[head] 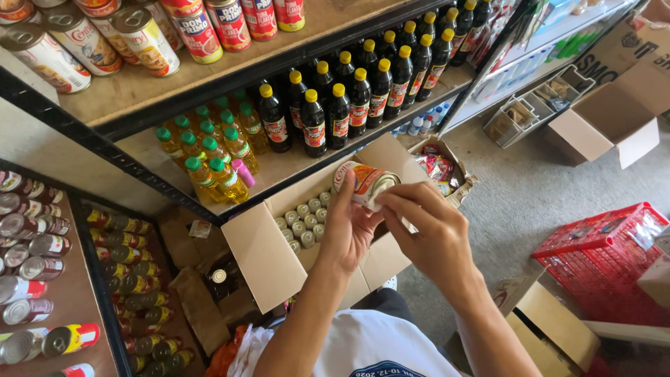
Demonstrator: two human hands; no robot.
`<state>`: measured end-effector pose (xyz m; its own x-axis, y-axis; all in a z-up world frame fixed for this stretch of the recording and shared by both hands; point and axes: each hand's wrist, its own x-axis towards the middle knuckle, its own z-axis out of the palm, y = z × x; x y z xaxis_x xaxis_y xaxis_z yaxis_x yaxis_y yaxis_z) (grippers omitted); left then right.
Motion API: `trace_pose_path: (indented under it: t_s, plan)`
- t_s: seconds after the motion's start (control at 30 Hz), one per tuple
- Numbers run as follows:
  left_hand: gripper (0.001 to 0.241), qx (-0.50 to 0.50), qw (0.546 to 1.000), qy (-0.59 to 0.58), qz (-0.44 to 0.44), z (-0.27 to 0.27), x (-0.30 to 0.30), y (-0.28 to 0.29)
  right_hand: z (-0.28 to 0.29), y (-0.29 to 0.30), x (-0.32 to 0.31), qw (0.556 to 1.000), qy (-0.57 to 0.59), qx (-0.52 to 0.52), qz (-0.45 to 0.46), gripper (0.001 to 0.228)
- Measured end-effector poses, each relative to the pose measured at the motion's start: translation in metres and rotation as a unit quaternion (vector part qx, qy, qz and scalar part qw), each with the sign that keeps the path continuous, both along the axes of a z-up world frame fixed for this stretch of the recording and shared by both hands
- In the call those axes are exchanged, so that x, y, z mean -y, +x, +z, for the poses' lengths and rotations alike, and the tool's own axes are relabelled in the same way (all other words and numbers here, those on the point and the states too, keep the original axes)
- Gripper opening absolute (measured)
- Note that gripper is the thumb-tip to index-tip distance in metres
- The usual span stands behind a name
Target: Wiping the tops of canned goods with a cloth to remove dust before or after shelving.
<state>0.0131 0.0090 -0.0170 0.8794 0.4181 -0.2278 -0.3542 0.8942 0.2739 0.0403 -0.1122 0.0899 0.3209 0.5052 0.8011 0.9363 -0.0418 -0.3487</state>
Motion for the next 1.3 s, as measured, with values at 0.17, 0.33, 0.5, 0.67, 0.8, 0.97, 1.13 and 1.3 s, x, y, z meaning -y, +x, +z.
trace_pose_path:
  t_s: [0.17,0.33,0.5,0.67,0.8,0.97,1.13,1.3]
  plan:
    - [0.038,-0.011,1.0,0.01,0.017,0.018,0.003,-0.01,0.0,0.009,0.004,1.0,0.009,-0.005,0.004,0.011]
    - [0.039,-0.004,0.999,0.025,0.026,0.01,-0.004,-0.007,0.002,0.007,0.003,0.999,0.013,0.004,0.03,0.014]
    - [0.041,0.018,0.999,0.027,0.03,0.017,-0.001,-0.007,0.01,0.002,-0.001,0.999,0.019,-0.007,0.033,0.015]
    - [0.043,0.015,0.999,0.03,0.041,0.021,0.0,-0.011,0.001,0.012,0.0,0.999,0.028,-0.003,0.043,0.014]
    - [0.043,0.017,0.999,0.03,0.025,0.006,-0.006,-0.005,0.006,-0.001,-0.01,0.997,0.053,-0.018,0.058,0.015]
    - [0.045,0.004,0.999,0.042,0.031,0.018,-0.009,-0.012,0.003,0.007,-0.009,0.997,0.043,-0.027,0.051,0.012]
    - [0.045,-0.001,0.999,0.047,0.013,-0.003,-0.019,-0.007,0.003,0.004,-0.012,0.995,0.051,-0.046,0.075,0.011]
    - [0.047,0.004,1.0,0.02,0.01,0.019,-0.007,-0.008,0.005,0.018,-0.01,0.998,0.031,-0.03,0.039,0.011]
